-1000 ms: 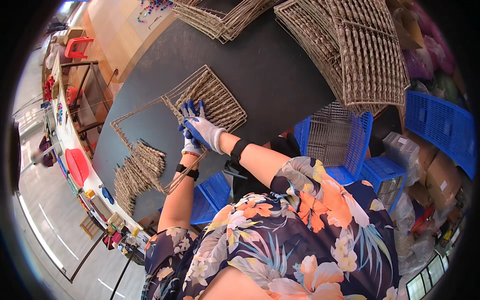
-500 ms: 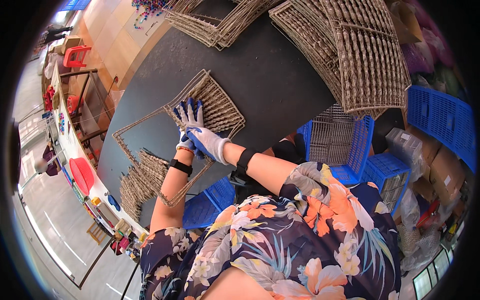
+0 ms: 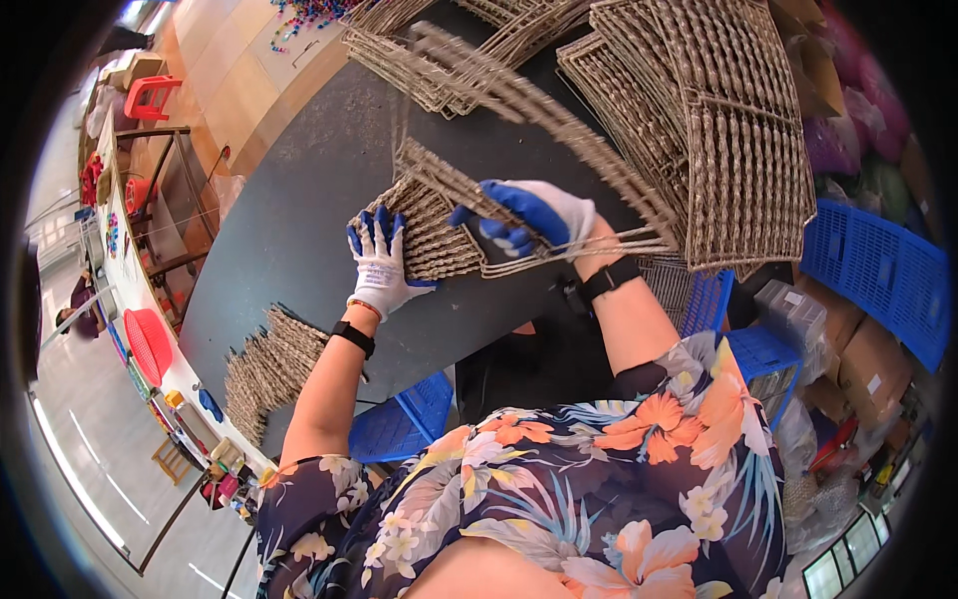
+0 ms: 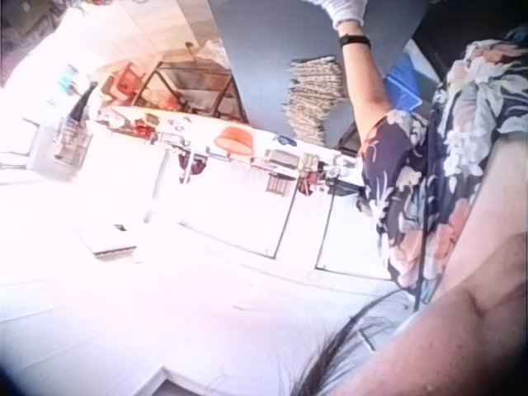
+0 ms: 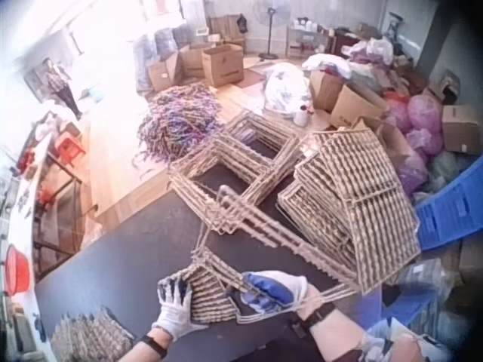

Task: Assembling a woven basket by inserting wooden sticks into a wire frame and adjusting the structure.

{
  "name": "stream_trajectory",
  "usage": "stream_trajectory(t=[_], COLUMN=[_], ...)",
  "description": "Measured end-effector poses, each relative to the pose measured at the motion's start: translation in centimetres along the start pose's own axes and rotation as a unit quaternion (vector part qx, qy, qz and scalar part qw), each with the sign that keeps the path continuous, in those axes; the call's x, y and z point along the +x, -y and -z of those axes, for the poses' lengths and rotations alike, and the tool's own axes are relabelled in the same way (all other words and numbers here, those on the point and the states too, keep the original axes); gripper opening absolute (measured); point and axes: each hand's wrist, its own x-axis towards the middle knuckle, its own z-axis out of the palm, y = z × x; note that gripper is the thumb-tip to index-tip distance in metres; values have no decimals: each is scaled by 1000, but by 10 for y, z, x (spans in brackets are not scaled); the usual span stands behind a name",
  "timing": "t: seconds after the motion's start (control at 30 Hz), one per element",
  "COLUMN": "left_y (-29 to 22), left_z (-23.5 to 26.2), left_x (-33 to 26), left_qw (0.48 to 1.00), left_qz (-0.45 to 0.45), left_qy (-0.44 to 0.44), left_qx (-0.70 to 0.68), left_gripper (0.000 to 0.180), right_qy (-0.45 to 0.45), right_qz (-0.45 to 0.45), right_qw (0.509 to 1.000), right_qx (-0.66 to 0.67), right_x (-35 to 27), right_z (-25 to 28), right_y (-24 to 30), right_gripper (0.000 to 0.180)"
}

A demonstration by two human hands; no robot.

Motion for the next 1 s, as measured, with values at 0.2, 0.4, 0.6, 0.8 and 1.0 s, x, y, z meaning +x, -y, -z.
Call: stream_trajectory(t=[0.2, 0.4, 0.6, 0.8, 1.0], left_y=[1, -5, -2, 4, 7], left_z=[2, 7, 9, -4, -5], left_x=[-1, -1, -16, -40, -40], left_qw=[1000, 999, 999, 997, 997], left_qz=[-4, 26, 2, -40, -50], left_qy=[-1, 36, 48, 65, 61], left_qx=[2, 5, 0, 28, 26], left_gripper=[133, 131, 131, 127, 124], right_qy=[-174, -77, -197, -238, -176], right_qz=[40, 27, 19, 19, 0], right_qw=[976, 996, 979, 969, 981], right_qx=[-125, -35, -55, -67, -76], right_x=[-18, -1, -31, -29, 26], right_z=[8, -26, -61, -68, -70], right_y=[53, -1, -17, -23, -31], right_gripper=[52, 53, 54, 54, 47])
